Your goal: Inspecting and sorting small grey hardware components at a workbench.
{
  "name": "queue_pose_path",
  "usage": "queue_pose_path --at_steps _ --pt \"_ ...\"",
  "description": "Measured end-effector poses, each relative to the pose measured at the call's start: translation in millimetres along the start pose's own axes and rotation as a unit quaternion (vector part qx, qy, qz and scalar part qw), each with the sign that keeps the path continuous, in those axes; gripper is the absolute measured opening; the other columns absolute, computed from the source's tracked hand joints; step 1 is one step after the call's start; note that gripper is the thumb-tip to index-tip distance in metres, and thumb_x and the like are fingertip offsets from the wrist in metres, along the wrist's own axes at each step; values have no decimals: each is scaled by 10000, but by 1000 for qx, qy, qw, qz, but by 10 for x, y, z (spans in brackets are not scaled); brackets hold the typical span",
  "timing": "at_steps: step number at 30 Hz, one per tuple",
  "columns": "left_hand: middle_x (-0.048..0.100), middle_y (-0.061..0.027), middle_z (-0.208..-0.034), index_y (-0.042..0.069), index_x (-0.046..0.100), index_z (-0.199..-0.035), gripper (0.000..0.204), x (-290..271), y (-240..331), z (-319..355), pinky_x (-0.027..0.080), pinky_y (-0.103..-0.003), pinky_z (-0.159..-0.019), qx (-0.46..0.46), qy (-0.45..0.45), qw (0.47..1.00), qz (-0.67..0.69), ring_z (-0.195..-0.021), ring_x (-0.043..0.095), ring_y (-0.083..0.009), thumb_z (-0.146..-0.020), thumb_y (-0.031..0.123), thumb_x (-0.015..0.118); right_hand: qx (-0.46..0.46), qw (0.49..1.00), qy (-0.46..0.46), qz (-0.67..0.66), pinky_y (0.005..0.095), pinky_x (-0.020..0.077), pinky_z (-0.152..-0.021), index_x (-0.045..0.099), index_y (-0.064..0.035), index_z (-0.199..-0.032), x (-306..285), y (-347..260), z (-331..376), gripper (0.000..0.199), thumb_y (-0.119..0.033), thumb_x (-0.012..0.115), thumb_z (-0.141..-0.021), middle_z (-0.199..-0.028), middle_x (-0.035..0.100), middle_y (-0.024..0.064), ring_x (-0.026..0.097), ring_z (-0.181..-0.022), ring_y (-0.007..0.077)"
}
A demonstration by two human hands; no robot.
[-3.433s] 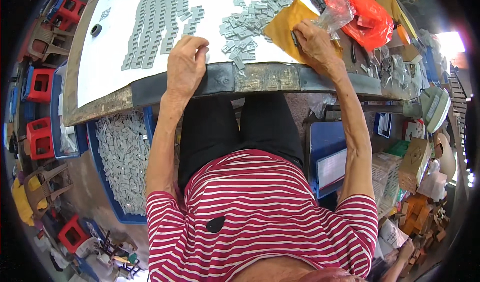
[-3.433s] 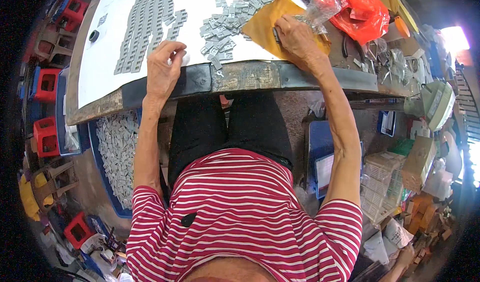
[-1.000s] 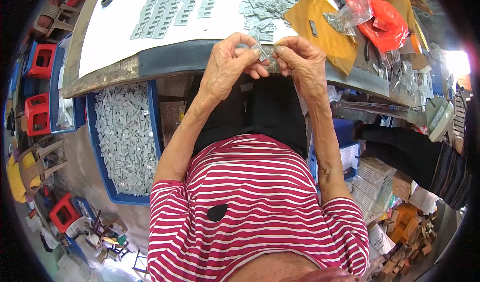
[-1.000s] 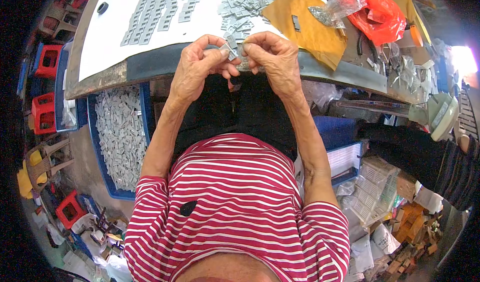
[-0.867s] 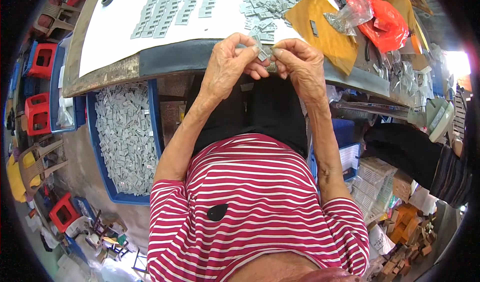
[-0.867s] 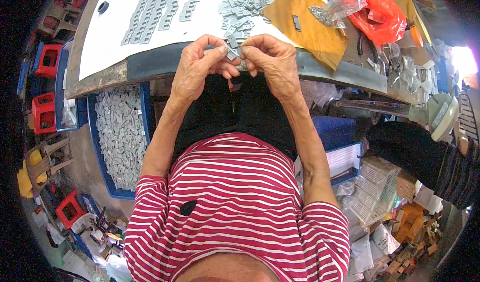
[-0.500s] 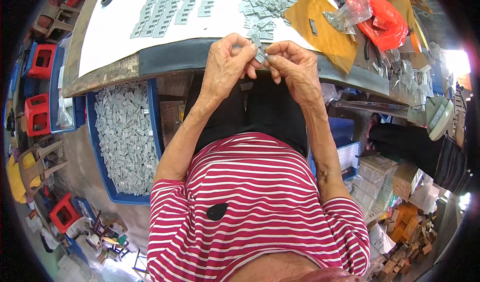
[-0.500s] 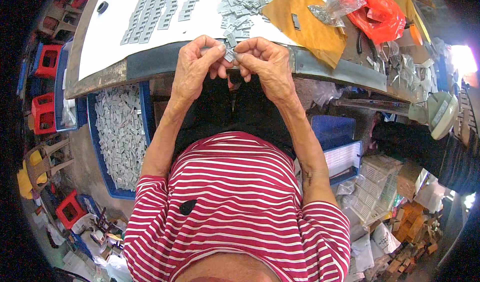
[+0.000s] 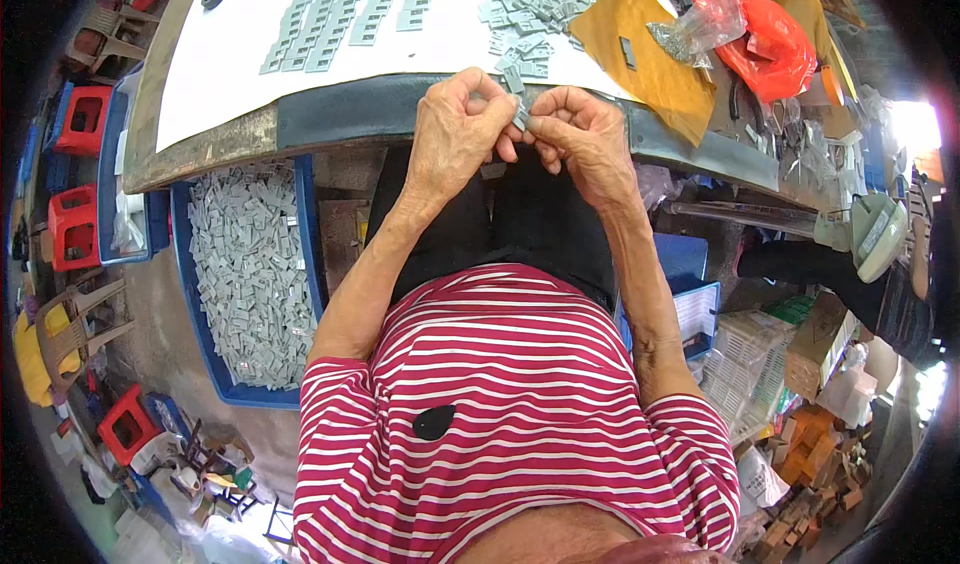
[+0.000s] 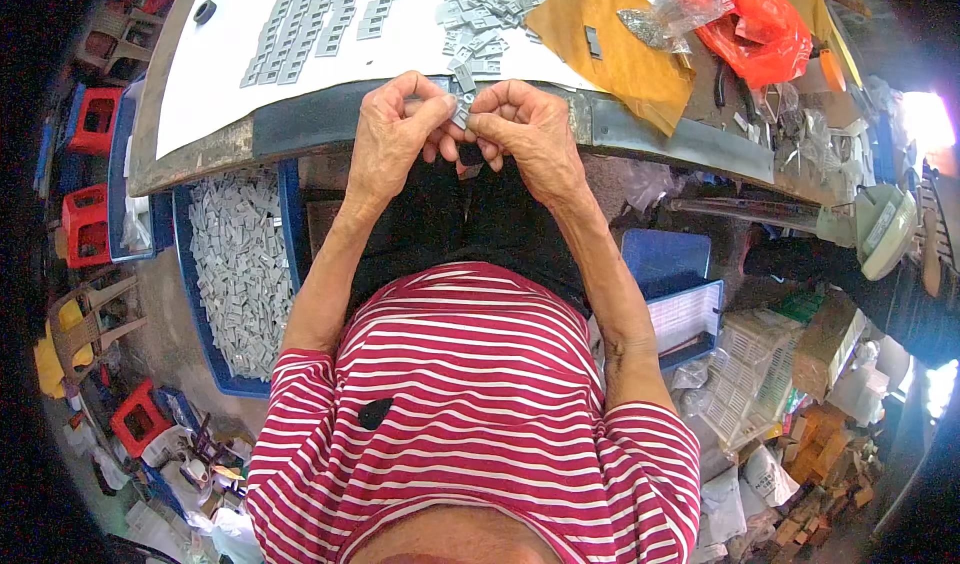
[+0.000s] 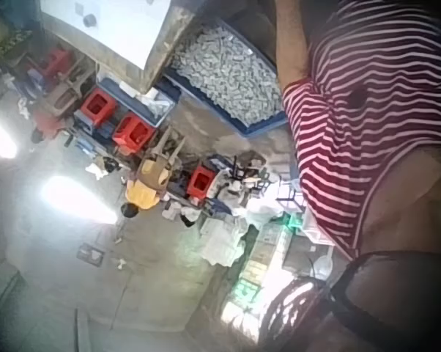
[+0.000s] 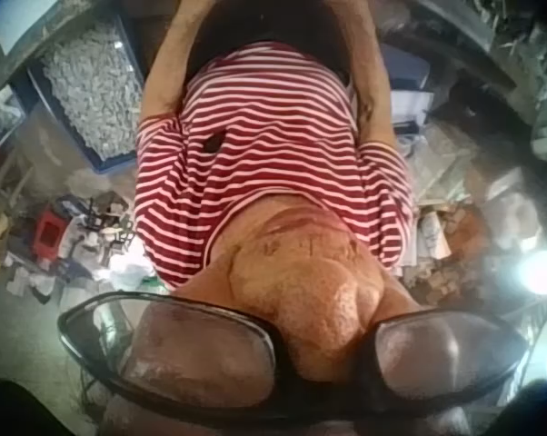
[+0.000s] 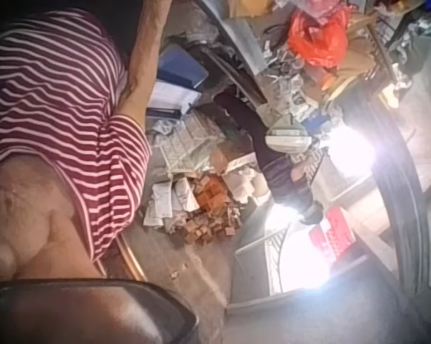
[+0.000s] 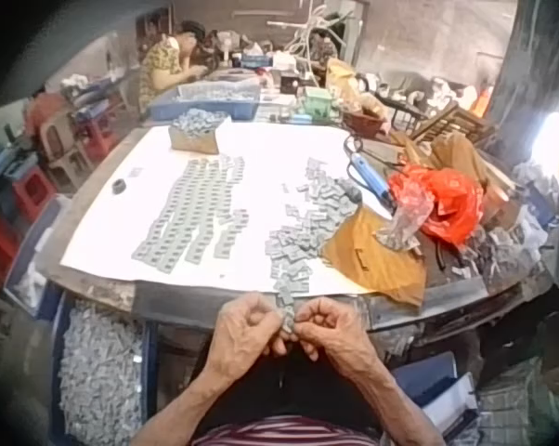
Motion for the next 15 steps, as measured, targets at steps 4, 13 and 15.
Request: queue_pose_path --at_steps 4,13,15 --pt "613 -83 -592 -13 533 -751 136 0 8 4 414 -190 -393 7 -3 1000 -22 -466 568 -87 -805 111 542 3 1000 -1 -1 164 385 -415 557 20 -857 -13 40 -31 117 -50 598 -773 -659 586 52 503 -496 58" --pt "615 -113 -632 -4 520 -801 122 -38 -94 -11 422 -192 -401 -16 -47 997 58 -467 571 -112 -834 113 518 19 1000 -14 7 161 354 -425 577 11 -853 -21 29 -26 119 -64 601 -764 -650 567 11 471 -494 47" --pt "622 -124 -658 5 515 -832 113 -37 -109 -9 426 -189 -408 -23 -61 995 76 -474 574 -120 -846 117 513 -15 1000 -5 -3 168 358 -439 585 11 -847 -22 59 -28 113 -55 594 -756 -651 564 5 469 -500 49"
Point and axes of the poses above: each hand's wrist, its own z-axis away from the middle knuckle, its own x-axis out of the palm, y = z × x, the point moved 1 cm from there along -z, towards the middle knuckle
